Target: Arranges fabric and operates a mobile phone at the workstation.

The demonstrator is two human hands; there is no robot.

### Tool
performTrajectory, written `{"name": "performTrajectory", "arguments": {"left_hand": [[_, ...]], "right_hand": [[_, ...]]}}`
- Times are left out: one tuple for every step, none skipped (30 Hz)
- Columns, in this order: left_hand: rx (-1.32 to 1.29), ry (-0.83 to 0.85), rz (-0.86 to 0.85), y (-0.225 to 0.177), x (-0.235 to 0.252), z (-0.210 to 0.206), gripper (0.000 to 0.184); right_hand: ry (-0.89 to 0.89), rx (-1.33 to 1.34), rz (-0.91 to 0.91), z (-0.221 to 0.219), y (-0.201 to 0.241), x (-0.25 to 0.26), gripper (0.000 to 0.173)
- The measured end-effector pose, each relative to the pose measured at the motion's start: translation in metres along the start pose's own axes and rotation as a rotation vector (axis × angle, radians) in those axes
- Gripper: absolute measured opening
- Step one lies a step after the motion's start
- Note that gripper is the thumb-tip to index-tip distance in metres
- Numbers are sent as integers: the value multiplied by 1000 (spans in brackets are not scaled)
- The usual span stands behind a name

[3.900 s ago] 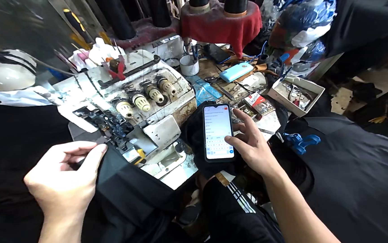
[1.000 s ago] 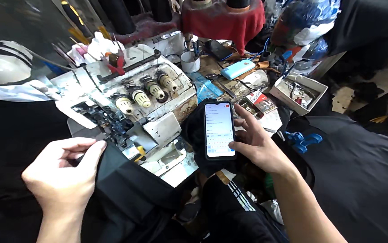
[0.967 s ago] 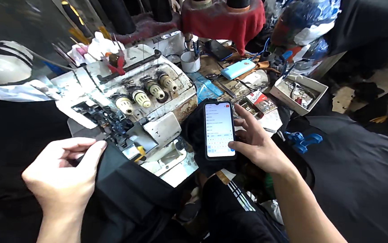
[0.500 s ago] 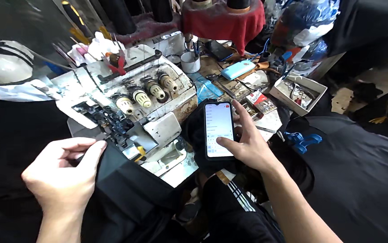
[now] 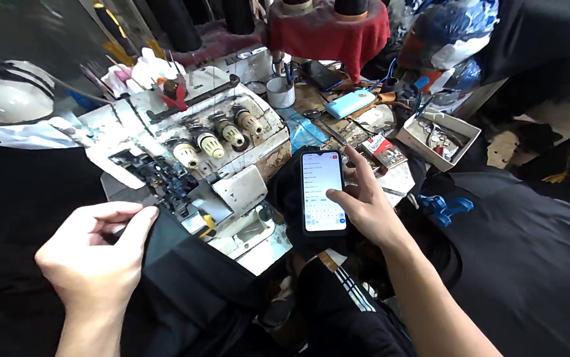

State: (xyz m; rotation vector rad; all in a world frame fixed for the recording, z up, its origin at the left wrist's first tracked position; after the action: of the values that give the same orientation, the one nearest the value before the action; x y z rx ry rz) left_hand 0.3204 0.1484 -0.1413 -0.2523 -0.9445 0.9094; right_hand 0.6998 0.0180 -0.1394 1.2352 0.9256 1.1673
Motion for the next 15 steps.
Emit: {"name": "performTrajectory", "arguments": {"left_hand": [[1, 0, 6, -1, 0, 0, 28], [0, 3, 10, -2, 0, 0, 27], [-4, 3, 12, -1, 0, 0, 27], [-6, 3, 10, -1, 0, 0, 26], [-11, 3, 0, 0, 0, 0, 26], [-12, 4, -6, -1, 1, 0, 26], [-9, 6, -4, -1, 1, 0, 27], [-6, 9, 0, -1, 1, 0, 27], [-6, 13, 7, -1, 1, 0, 27], [-9, 14, 7, 0, 1, 0, 27], [-7, 17, 9, 1, 0, 0, 27], [-4, 16, 9, 2, 0, 1, 27], [1, 14, 10, 2, 0, 1, 27], [3, 13, 13, 1, 0, 1, 27], [0, 12, 14, 1, 0, 0, 27]], "right_hand": [[2, 2, 1, -1, 0, 1, 83], [3, -4, 2, -1, 0, 1, 85], [-1, -21, 3, -1, -1, 2, 88], [-8, -42, 3, -1, -2, 2, 91], [-14, -59, 8, -2, -2, 3, 92], [-17, -72, 12, -2, -3, 3, 93], [-13, -72, 15, -1, -3, 3, 93], [-2, -65, 15, -1, -2, 2, 92], [20, -51, 14, 1, -1, 1, 90], [38, -35, 12, 2, -1, -1, 87], [56, -22, 8, 4, 0, -2, 84], [69, -14, 4, 6, 0, -5, 82], [81, -17, 0, 8, 0, -7, 81], [87, -34, 2, 10, -1, -10, 83], [94, -59, 12, 11, -1, -13, 86]]}}
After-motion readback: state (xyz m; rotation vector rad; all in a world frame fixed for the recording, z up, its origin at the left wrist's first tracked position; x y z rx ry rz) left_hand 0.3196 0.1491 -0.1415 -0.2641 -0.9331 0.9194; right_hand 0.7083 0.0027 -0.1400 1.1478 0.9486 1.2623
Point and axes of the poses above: each hand's wrist, its own x-axis towards the middle knuckle, its own z-axis out of the back of the hand, y = z × x, the point moved 2 cm from there along x, towards the middle knuckle, and after that the axes turned 9 degrees about y, right-handed, at the moved point
